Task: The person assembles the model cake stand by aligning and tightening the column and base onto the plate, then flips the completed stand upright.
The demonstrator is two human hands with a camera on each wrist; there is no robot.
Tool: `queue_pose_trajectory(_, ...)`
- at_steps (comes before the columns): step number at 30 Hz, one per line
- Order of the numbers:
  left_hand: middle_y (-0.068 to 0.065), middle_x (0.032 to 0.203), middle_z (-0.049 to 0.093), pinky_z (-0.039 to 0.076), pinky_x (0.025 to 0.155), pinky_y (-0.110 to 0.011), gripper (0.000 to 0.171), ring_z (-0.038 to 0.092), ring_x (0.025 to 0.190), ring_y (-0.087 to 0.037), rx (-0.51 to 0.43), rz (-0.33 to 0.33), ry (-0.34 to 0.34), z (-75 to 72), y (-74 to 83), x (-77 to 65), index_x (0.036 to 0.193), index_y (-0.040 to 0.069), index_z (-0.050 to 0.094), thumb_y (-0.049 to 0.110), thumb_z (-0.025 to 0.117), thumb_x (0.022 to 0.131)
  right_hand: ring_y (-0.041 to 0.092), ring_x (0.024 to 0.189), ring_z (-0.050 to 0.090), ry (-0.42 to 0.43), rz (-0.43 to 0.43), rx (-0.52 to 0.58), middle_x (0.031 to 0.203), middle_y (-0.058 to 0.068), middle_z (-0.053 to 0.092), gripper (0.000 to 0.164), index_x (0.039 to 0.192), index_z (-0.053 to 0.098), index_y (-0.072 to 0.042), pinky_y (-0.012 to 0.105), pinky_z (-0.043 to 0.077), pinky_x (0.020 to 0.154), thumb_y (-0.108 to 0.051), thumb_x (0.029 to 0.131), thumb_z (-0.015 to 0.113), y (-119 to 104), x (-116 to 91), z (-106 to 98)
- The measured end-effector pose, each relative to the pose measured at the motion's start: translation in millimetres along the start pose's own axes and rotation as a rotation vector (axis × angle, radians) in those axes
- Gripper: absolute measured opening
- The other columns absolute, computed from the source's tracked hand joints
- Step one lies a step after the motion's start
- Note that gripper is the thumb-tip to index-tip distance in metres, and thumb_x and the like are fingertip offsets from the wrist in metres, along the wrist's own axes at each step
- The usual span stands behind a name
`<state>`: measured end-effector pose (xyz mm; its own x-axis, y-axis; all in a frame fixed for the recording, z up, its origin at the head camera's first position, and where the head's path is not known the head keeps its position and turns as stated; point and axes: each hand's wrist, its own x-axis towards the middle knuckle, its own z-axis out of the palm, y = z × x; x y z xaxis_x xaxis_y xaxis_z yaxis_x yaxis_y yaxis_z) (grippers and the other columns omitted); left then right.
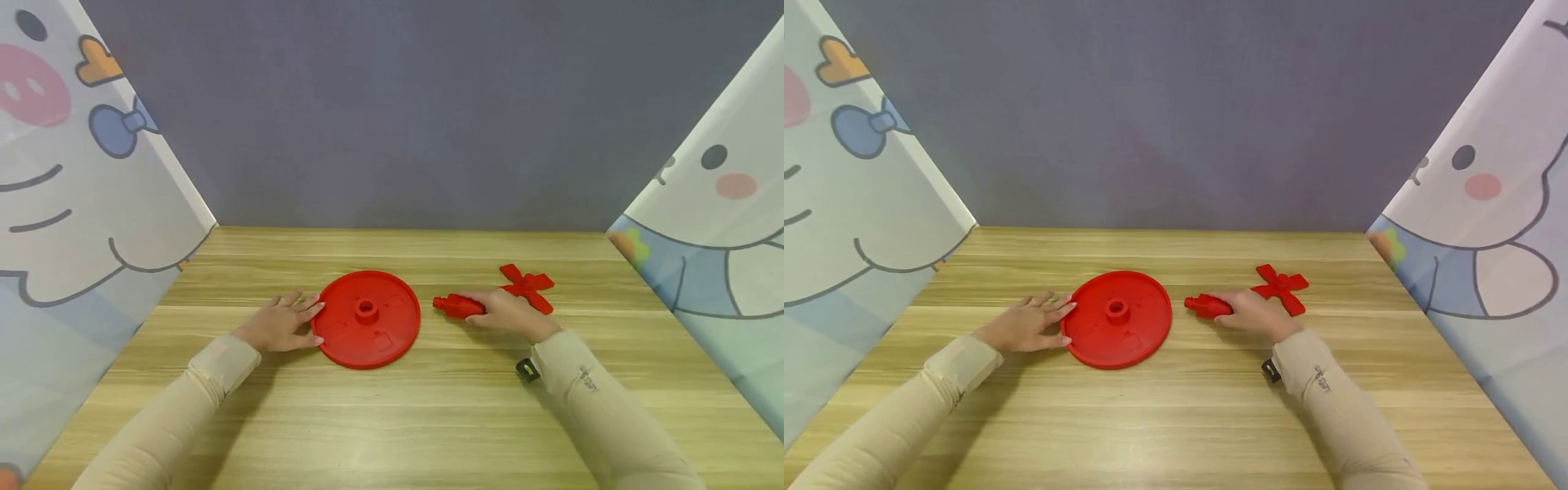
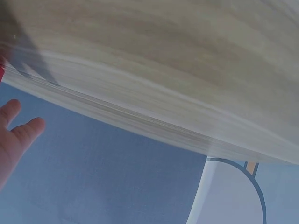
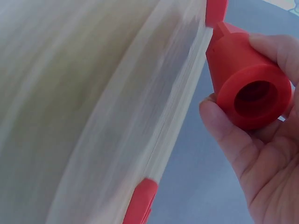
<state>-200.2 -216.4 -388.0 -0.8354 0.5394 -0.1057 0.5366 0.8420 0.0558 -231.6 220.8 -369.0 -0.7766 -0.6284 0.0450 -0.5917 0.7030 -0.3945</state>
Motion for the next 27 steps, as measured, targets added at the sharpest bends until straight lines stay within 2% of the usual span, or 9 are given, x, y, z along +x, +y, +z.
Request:
queue_pose_trajectory(5,-0.015,0.15,0.037,0.026,0.103,-0.066,0.079,0.027,0.136,-0.046,-0.001,0.008,-0.005,1.7,-0.5,0.7,0.144,0.006,0.043,0.063,0.048,0.09,0.028,0.1,0.061,0.029,-0.007,-0.003,0.121,0.019,0.062,0.05,0.132,0.056,0.0,0.04,0.05,0.081,-0.015,0.086,0.07,-5,9,3)
queue_pose_trajectory(9,-0.016,0.149,0.038,0.027,0.103,-0.066,0.078,0.028,0.136,-0.047,-0.005,0.012,-0.004,0.0,0.2,1.1,0.144,0.005,0.043,0.062,0.048,0.09,0.024,0.089,0.061,0.099,-0.009,0.018,0.116,0.021,0.064,0.051,0.13,0.057,0.002,0.036,0.051,0.074,-0.012,0.083,0.074,-9,17,5)
queue_pose_trajectory(13,-0.016,0.149,0.038,0.026,0.103,-0.067,0.079,0.029,0.136,-0.047,-0.006,0.009,-0.01,-1.2,0.5,1.6,0.144,0.004,0.043,0.062,0.047,0.09,0.017,0.076,0.058,0.173,-0.011,0.136,0.108,0.02,0.066,0.046,0.123,0.062,0.004,0.03,0.05,0.066,-0.006,0.08,0.076,-13,24,7)
queue_pose_trajectory(17,-0.016,0.149,0.037,0.026,0.103,-0.067,0.079,0.028,0.136,-0.047,-0.002,0.007,-0.01,-1.5,0.0,1.3,0.144,0.004,0.043,0.062,0.048,0.09,0.018,0.074,0.061,0.233,-0.014,0.237,0.1,0.018,0.068,0.039,0.114,0.066,0.005,0.028,0.052,0.064,-0.003,0.077,0.077,-17,34,10)
queue_pose_trajectory(21,-0.016,0.149,0.038,0.026,0.103,-0.067,0.079,0.028,0.136,-0.047,0.002,0.006,-0.01,-1.4,-0.3,1.3,0.144,0.005,0.043,0.062,0.048,0.09,0.02,0.074,0.064,0.27,-0.032,0.284,0.095,0.016,0.068,0.038,0.111,0.067,0.005,0.027,0.053,0.063,-0.003,0.076,0.078,-23,42,12)
queue_pose_trajectory(27,-0.016,0.149,0.037,0.025,0.103,-0.067,0.079,0.028,0.136,-0.047,0.007,-0.003,-0.021,-2.1,-0.1,1.5,0.144,0.005,0.043,0.062,0.048,0.09,0.025,0.075,0.066,0.28,-0.045,0.335,0.091,0.015,0.068,0.039,0.112,0.066,0.007,0.027,0.054,0.062,-0.004,0.076,0.078,-33,55,14)
